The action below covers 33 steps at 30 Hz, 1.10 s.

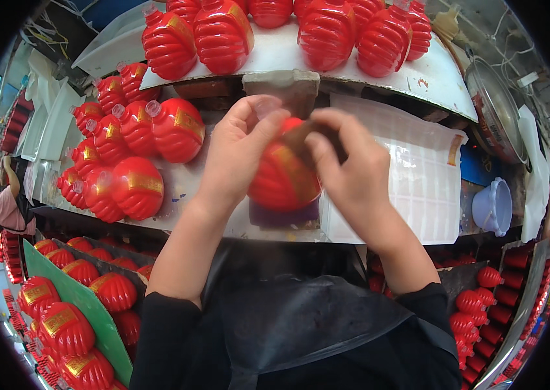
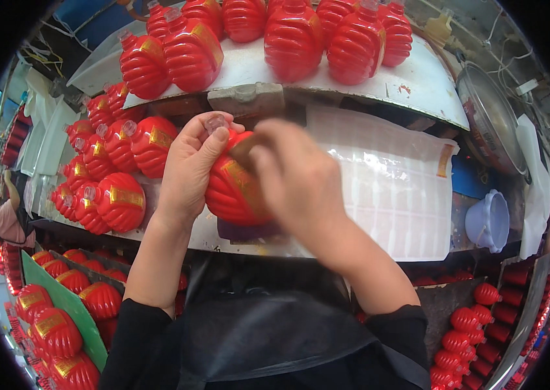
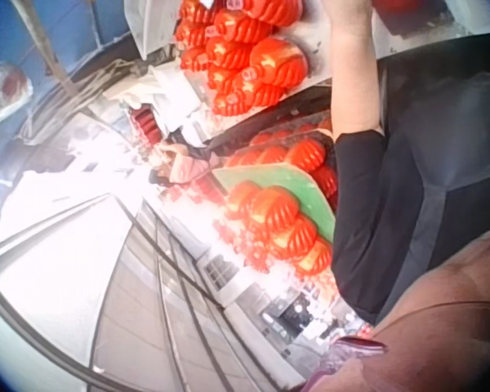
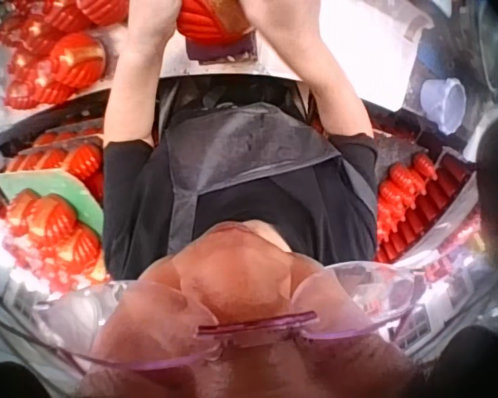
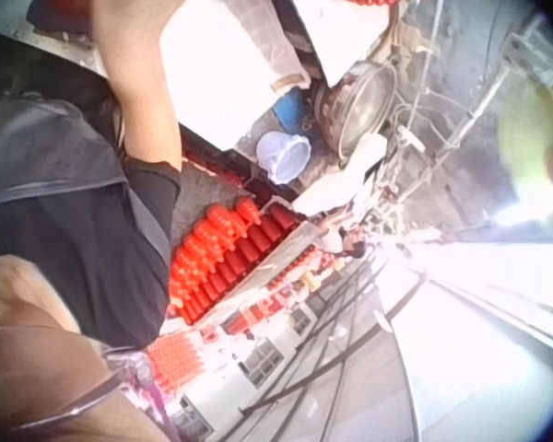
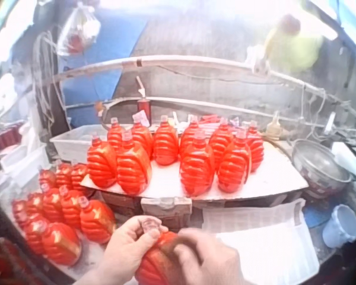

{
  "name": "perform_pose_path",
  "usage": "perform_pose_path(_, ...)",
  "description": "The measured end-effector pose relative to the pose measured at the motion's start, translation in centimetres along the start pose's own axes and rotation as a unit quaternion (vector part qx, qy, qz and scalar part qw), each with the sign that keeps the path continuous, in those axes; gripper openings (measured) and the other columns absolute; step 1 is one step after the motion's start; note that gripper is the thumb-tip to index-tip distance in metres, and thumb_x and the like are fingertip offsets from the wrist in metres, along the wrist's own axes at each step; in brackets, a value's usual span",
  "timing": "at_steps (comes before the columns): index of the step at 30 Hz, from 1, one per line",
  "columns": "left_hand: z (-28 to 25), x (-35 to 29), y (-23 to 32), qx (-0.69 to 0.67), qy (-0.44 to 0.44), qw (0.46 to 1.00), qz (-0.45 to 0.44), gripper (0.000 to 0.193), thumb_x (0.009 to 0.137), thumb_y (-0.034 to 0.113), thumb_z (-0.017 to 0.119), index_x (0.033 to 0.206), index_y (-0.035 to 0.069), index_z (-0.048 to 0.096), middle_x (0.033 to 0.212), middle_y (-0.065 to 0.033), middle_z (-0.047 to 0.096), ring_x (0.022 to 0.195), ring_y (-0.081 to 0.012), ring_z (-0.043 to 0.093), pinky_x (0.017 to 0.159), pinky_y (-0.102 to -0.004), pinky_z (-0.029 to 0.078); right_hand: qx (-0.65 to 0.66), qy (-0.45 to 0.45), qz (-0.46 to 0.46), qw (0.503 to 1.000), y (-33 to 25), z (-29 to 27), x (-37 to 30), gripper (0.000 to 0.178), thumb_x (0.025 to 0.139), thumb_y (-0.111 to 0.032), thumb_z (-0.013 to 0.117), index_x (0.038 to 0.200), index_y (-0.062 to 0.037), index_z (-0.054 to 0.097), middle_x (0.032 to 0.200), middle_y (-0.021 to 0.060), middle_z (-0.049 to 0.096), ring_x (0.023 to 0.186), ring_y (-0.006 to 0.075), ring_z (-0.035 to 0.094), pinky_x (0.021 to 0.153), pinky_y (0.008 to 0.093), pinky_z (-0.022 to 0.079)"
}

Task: The person repeatedly picks up red plastic bottles, places them on a purple block, and applies a gold label to the front of each bottle. They smooth the label and then place the finished bottle aside before repeating the process.

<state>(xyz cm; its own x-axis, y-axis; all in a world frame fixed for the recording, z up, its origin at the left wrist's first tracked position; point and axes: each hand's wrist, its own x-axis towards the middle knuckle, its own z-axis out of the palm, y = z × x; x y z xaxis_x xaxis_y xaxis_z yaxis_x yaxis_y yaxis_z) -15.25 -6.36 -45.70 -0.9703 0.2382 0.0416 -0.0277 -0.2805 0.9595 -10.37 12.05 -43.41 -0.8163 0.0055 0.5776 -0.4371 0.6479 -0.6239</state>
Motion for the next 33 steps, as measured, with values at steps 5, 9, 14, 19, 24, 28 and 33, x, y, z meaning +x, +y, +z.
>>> perform_pose_path(5, -0.6, 0.5, 0.5, 0.026, -0.045, 0.999, 0.003, 0.032, 0.108, 0.021, 0.062, 0.132, -0.001, 0.060, 0.118, -0.0136, 0.072, 0.108, -0.0171, 0.069, 0.097, -0.0325, 0.058, 0.152, -0.045, 0.164, 0.974, 2.4, -1.8, 1.7, 0.024, 0.096, -0.003, 0.070, 0.120, 0.0005, 0.071, 0.104, 0.0054, 0.076, 0.093, 0.0107, 0.070, 0.083, 0.0260, 0.056)
perform_pose_path(9, -1.2, 2.8, 0.8, 0.021, -0.091, 0.995, -0.035, 0.034, 0.109, 0.021, 0.060, 0.135, -0.001, 0.060, 0.118, -0.0136, 0.073, 0.109, -0.0168, 0.069, 0.097, -0.0327, 0.058, 0.291, -0.061, 0.317, 0.901, 4.3, -3.1, 1.4, 0.019, 0.105, -0.014, 0.062, 0.113, -0.0010, 0.072, 0.109, 0.0012, 0.072, 0.098, 0.0079, 0.064, 0.088, 0.0227, 0.049)
perform_pose_path(14, -1.0, 4.1, 0.7, 0.051, -0.150, 0.987, -0.035, 0.041, 0.112, 0.023, 0.053, 0.146, -0.001, 0.054, 0.123, -0.0129, 0.071, 0.114, -0.0171, 0.068, 0.101, -0.0328, 0.056, 0.204, -0.180, 0.265, 0.925, 4.5, -1.4, 1.3, 0.043, 0.110, -0.034, 0.055, 0.131, 0.0007, 0.067, 0.115, 0.0045, 0.072, 0.098, 0.0098, 0.063, 0.088, 0.0274, 0.050)
perform_pose_path(19, -1.6, 2.7, 0.2, 0.124, -0.099, 0.987, -0.002, 0.046, 0.113, 0.018, 0.045, 0.155, 0.001, 0.046, 0.143, -0.0153, 0.059, 0.133, -0.0209, 0.056, 0.115, -0.0349, 0.043, 0.136, -0.208, 0.183, 0.951, 3.8, 0.2, 2.5, 0.051, 0.108, -0.041, 0.052, 0.133, 0.0023, 0.066, 0.118, 0.0169, 0.073, 0.101, 0.0264, 0.070, 0.092, 0.0365, 0.054)
perform_pose_path(24, -2.5, 1.2, -0.9, 0.007, -0.078, 0.997, -0.017, 0.068, 0.101, 0.023, 0.064, 0.159, 0.000, 0.038, 0.155, -0.0202, 0.048, 0.147, -0.0259, 0.044, 0.122, -0.0389, 0.034, 0.006, -0.249, 0.201, 0.947, 1.9, 0.4, 4.0, 0.059, 0.097, -0.049, 0.060, 0.128, 0.0003, 0.068, 0.107, 0.0294, 0.074, 0.106, 0.0442, 0.072, 0.095, 0.0462, 0.055)
perform_pose_path(28, -2.6, 1.1, -1.5, 0.091, -0.102, 0.990, 0.015, 0.086, 0.089, 0.016, 0.075, 0.161, 0.002, 0.031, 0.157, -0.0177, 0.046, 0.146, -0.0256, 0.045, 0.122, -0.0393, 0.035, -0.046, -0.268, 0.189, 0.944, 1.0, 0.6, 4.7, 0.060, 0.092, -0.052, 0.066, 0.124, -0.0014, 0.072, 0.103, 0.0287, 0.075, 0.102, 0.0427, 0.073, 0.091, 0.0459, 0.057)
perform_pose_path(33, -2.7, 1.8, -1.8, 0.132, -0.113, 0.984, 0.027, 0.090, 0.086, 0.016, 0.078, 0.161, 0.001, 0.030, 0.155, -0.0176, 0.047, 0.144, -0.0243, 0.047, 0.121, -0.0384, 0.038, 0.053, -0.234, 0.207, 0.949, 3.5, 1.2, 4.1, 0.060, 0.090, -0.052, 0.069, 0.124, -0.0035, 0.074, 0.104, 0.0270, 0.076, 0.101, 0.0385, 0.075, 0.089, 0.0412, 0.058)
